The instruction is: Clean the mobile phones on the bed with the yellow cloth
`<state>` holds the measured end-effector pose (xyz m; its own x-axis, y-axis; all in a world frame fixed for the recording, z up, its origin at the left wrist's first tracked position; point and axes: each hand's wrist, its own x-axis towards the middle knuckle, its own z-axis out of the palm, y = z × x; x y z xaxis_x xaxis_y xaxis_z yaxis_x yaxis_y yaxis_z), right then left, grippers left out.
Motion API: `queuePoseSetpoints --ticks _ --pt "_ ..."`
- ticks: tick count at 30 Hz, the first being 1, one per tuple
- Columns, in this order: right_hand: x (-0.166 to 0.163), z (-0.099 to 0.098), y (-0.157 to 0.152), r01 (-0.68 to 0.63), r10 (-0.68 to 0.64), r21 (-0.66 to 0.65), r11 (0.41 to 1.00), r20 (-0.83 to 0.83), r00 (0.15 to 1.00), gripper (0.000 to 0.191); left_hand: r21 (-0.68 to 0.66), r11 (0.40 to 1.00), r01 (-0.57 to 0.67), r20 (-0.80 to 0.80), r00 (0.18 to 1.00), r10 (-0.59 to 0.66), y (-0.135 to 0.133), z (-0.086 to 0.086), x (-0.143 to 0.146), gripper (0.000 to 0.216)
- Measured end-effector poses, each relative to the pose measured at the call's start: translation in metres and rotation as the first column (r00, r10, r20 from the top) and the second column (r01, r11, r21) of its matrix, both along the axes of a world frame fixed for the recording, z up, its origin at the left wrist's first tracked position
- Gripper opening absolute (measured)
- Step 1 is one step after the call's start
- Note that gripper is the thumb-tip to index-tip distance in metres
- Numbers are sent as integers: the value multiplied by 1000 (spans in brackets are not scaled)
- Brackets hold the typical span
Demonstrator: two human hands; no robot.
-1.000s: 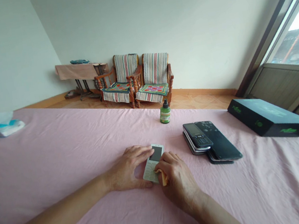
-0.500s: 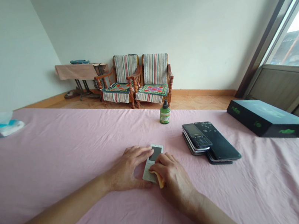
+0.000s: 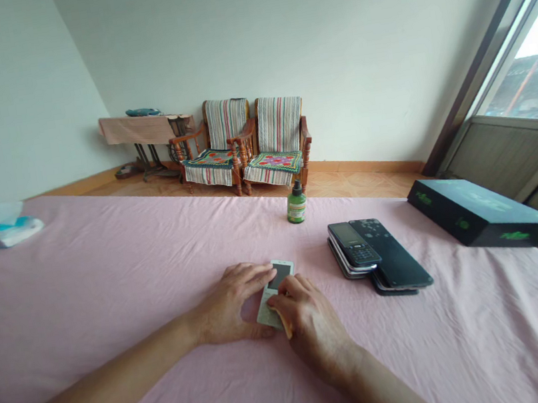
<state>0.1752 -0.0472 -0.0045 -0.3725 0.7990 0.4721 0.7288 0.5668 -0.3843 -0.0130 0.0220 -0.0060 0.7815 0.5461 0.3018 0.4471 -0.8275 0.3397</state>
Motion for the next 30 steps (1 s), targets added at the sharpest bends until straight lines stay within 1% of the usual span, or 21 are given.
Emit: queuePoseSetpoints --ticks 4,7,10,15,20,25,30 --pt "2 1 1 2 -4 29 1000 66 998 23 4 1000 -1 4 1000 1 -1 0 0 87" --pt "0 0 -2 -4 1 29 1000 75 997 21 3 1000 -2 -1 1000 2 -1 0 0 87" --pt "-2 -1 -4 -6 5 12 1000 54 999 21 1 1000 -1 -2 1000 1 -1 0 0 85" --pt "2 0 1 7 -8 11 1000 46 999 18 0 1000 -2 -6 1000 2 0 0 0 87" --pt "8 -1 3 17 -17 -16 1000 -12 1000 24 -2 1000 1 -13 1000 -1 -1 1 -1 88" --pt "16 -7 4 67 -68 -22 998 -48 997 27 5 1000 1 -44 999 -1 -1 2 -1 86" --pt "13 -6 5 13 -15 -19 1000 -68 998 24 9 1000 -5 -39 999 6 -1 0 -1 87"
